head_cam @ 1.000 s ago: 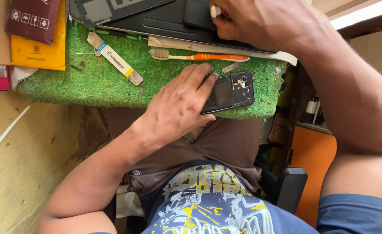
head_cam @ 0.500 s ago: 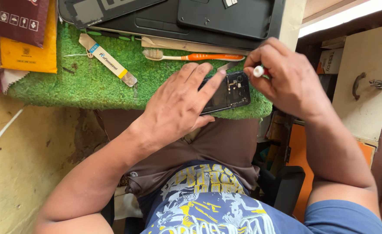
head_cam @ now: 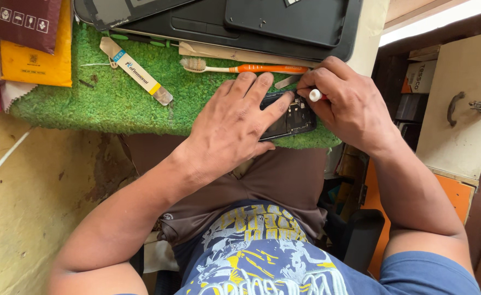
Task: The person unscrews the back cover of a disassembled smartphone on a green work mat using a red-handled screwdriver, then holds the assembled phone and plugs in a charging cable to test it. They then pick up a tube and apply its contents along the edge of the phone's back housing.
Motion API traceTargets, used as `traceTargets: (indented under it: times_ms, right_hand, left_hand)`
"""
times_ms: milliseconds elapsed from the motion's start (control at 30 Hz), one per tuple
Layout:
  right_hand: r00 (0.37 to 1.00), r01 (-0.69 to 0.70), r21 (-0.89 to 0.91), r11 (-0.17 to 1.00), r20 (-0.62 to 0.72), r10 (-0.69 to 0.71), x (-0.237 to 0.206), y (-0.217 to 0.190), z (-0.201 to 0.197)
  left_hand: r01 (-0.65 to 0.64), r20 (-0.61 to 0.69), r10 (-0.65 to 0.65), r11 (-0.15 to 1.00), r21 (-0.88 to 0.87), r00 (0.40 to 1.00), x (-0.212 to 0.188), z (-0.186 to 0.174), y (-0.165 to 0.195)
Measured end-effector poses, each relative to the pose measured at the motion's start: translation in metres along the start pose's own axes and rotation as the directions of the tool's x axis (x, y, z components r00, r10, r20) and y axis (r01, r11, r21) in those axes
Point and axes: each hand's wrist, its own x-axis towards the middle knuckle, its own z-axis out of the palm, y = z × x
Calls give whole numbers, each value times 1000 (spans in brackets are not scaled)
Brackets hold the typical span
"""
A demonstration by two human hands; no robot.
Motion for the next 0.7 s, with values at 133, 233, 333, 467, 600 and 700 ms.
traceTargets:
  times_ms: [133, 233, 333, 467, 600, 700]
  right_hand:
    - [999, -31, -3, 1000, -7, 31, -2, 0, -2]
    - [999, -35, 9, 999, -39, 35, -3, -2, -3]
    - [991, -107, 90, 990, -74, 114, -8, -5, -8]
    - [957, -179, 520, 835, -103, 270, -23, -3, -19]
    - [884, 36, 873, 486, -254, 392, -29, 8, -5]
    - [860, 177, 785, 593, -417, 295, -28, 16, 18]
  left_hand:
    - [5, 4, -5, 1000, 15, 1000, -1, 2, 0]
    - [1, -2, -1, 999, 32, 1000, -2, 3, 0]
    - [-1, 9, 1, 999, 43, 1000, -1, 4, 1]
    - [9, 33, -11, 998, 61, 999, 1, 4, 2]
    - [15, 48, -18, 998, 54, 999, 3, 3, 3]
    - [29, 50, -32, 998, 53, 998, 3, 3, 4]
